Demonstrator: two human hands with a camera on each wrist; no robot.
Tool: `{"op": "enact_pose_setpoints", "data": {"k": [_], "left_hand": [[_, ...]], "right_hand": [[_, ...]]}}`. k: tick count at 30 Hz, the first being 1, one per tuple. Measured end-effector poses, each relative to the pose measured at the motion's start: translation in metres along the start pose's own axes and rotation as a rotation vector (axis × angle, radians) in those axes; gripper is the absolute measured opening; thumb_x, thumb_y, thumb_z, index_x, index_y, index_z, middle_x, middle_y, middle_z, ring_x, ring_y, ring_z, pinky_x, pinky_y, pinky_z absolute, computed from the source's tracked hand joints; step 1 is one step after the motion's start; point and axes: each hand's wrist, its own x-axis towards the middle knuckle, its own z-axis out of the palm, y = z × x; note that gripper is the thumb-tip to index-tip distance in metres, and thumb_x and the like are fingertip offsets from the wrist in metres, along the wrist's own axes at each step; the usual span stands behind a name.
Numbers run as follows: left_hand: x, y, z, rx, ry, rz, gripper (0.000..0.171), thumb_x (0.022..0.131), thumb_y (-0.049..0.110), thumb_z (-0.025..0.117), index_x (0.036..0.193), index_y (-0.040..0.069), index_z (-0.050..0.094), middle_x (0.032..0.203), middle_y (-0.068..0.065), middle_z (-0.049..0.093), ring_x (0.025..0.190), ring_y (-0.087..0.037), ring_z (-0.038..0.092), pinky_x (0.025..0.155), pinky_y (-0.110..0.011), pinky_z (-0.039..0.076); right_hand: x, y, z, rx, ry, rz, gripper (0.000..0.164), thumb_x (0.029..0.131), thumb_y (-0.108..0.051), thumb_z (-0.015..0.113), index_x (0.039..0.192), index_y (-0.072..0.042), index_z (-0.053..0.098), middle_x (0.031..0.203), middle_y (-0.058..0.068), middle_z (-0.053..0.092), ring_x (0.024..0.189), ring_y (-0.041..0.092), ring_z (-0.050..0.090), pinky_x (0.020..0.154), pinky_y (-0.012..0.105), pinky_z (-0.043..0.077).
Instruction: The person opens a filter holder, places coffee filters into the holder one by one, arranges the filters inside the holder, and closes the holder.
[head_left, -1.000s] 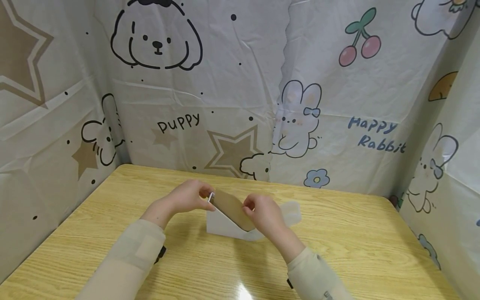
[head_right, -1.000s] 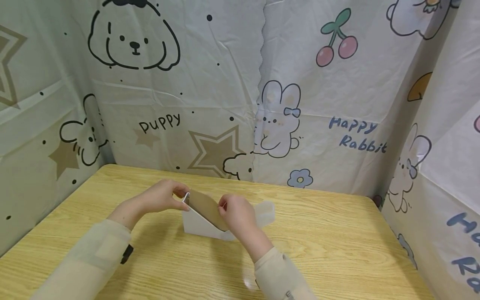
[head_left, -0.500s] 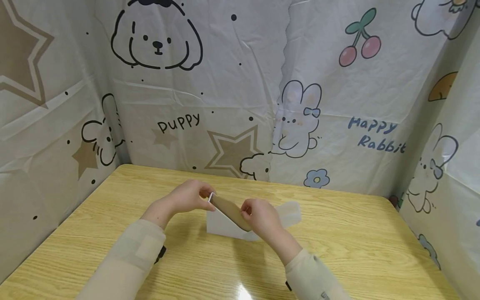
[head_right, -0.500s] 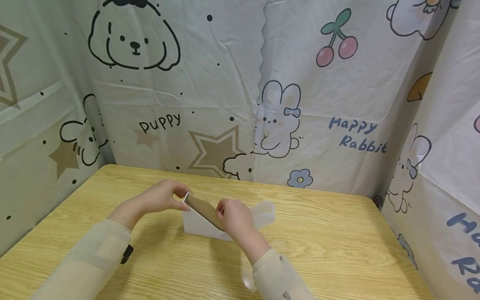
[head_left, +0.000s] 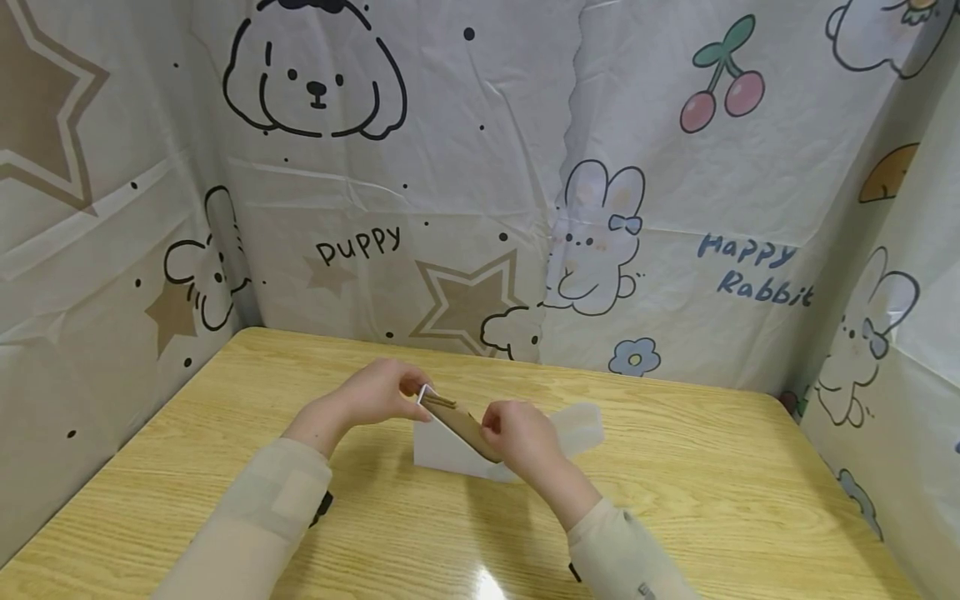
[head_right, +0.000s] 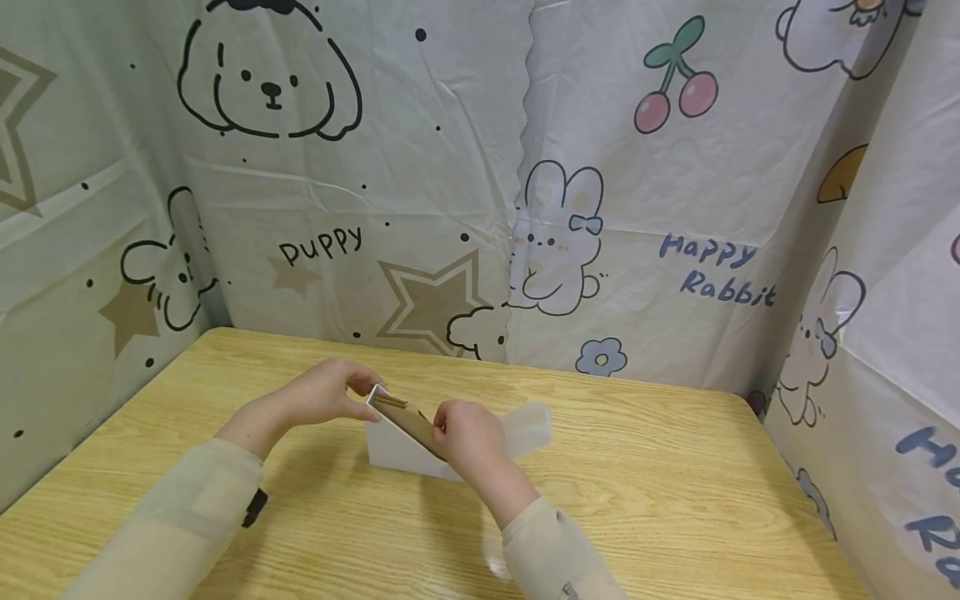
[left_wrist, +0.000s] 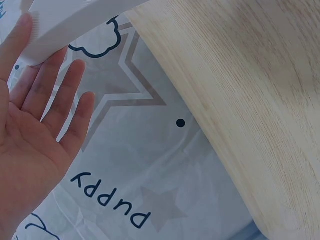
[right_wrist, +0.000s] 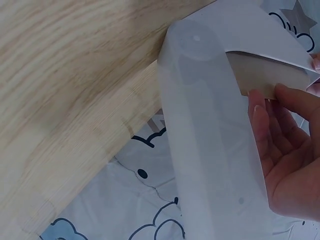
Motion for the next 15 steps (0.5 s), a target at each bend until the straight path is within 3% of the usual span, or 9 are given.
{"op": "enact_pose_setpoints", "data": {"k": [7,11,15], "left_hand": [[-0.001,0.002,0.000,0.013,-0.005,0.007,0.031,0.076,0.027,0.077,0.102,0.012,0.068,0.104,-0.005,0.067,0.102,-0.025,0.059,0.089,-0.043,0.048],[-0.001,0.002,0.000,0.020,-0.006,0.009,0.031,0.076,0.027,0.077,0.102,0.012,0.068,0.105,-0.006,0.067,0.102,-0.025,0.058,0.089,-0.043,0.048],[-0.001,0.001,0.000,0.026,-0.004,0.011,0.030,0.076,0.027,0.077,0.101,0.013,0.068,0.104,-0.006,0.067,0.101,-0.025,0.059,0.089,-0.043,0.048]], "right_hand": [[-0.006,0.004,-0.016,-0.034,0.035,0.002,0.009,0.084,-0.021,0.067,0.082,-0.013,0.067,0.079,0.000,0.067,0.068,0.013,0.059,0.058,0.027,0.046],[-0.015,0.012,-0.044,-0.012,0.049,0.002,0.018,0.085,-0.025,0.067,0.095,-0.010,0.067,0.095,0.005,0.069,0.087,0.021,0.065,0.073,0.036,0.052],[-0.026,0.033,-0.071,0.007,-0.017,0.020,0.040,0.084,-0.027,0.068,0.116,-0.004,0.061,0.121,0.012,0.062,0.114,0.032,0.055,0.093,0.047,0.045]]}}
